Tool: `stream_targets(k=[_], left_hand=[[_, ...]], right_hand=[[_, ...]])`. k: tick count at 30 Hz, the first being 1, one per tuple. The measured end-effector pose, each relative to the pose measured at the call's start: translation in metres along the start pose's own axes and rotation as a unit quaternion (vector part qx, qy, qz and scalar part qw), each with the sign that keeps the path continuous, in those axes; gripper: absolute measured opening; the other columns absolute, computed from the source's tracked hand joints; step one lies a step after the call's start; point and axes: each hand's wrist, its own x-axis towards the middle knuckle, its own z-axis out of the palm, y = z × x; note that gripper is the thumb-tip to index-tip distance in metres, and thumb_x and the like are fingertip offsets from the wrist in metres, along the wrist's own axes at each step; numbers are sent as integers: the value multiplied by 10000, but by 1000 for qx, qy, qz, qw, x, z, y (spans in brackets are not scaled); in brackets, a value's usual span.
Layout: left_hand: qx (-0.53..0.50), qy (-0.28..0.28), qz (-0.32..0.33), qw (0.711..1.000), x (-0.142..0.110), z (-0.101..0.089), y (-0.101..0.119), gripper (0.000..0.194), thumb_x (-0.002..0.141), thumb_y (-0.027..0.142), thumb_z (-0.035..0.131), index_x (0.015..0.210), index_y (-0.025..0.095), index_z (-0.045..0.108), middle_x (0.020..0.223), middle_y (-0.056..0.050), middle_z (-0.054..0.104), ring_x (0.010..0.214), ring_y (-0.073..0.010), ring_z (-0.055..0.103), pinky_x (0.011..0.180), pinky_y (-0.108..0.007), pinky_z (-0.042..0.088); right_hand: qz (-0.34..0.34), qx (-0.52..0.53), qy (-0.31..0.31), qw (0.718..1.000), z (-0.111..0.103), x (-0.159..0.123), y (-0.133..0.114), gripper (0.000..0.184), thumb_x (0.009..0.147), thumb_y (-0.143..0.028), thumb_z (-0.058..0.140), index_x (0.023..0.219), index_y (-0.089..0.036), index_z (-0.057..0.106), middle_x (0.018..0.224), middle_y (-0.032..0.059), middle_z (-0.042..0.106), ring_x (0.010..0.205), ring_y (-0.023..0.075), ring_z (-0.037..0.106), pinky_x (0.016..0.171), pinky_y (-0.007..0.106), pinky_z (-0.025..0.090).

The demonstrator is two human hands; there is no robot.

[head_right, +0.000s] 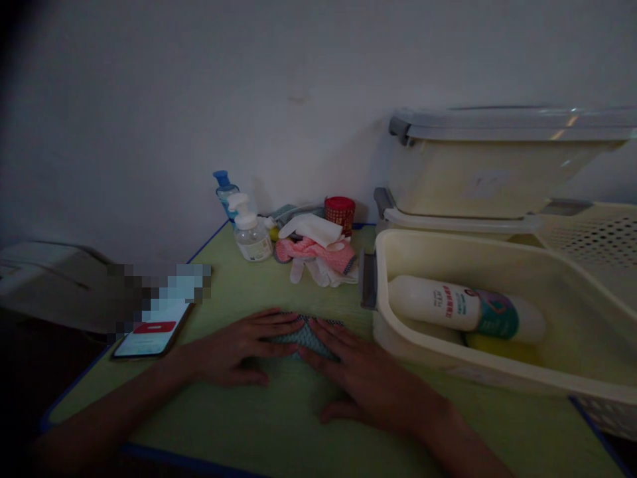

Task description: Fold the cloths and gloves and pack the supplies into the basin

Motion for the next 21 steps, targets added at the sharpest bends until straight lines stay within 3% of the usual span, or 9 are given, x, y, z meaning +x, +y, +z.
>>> stream_targets(k=[3,8,14,21], left_hand=[[1,8,-7,1000,-3,-1,-1,619,855,439,459,1398,281,206,1472,-61,187,1353,-217,186,1110,-426,108],[18,-22,-49,998,-4,0,-2,778,845,504,428,1421,205,-1,1489,-101,71,1371,-233,81,1109,-428,66],[23,-44,-59,997,-2,0,-2,767,845,517,418,1423,202,26,1490,-89,94,1371,-219,95,1111,-400,51],[35,-21,-66,997,0,-2,1,741,843,502,436,1422,222,68,1476,-90,174,1358,-222,170,1105,-440,22]], right_hand=[[-11,-10,21,1000,-1,-1,-2,742,779,-468,568,1394,-227,230,1460,113,196,1331,254,209,1054,438,289],[9,-23,27,999,1,0,-4,825,797,-561,473,1413,-128,135,1458,148,196,1339,255,185,1057,429,290],[24,-22,27,999,8,2,-3,811,811,-536,475,1415,-109,141,1452,161,216,1333,249,209,1061,421,288],[58,-42,72,995,11,9,-4,539,843,-281,476,1348,-134,361,1394,132,367,1264,242,369,1009,429,371]])
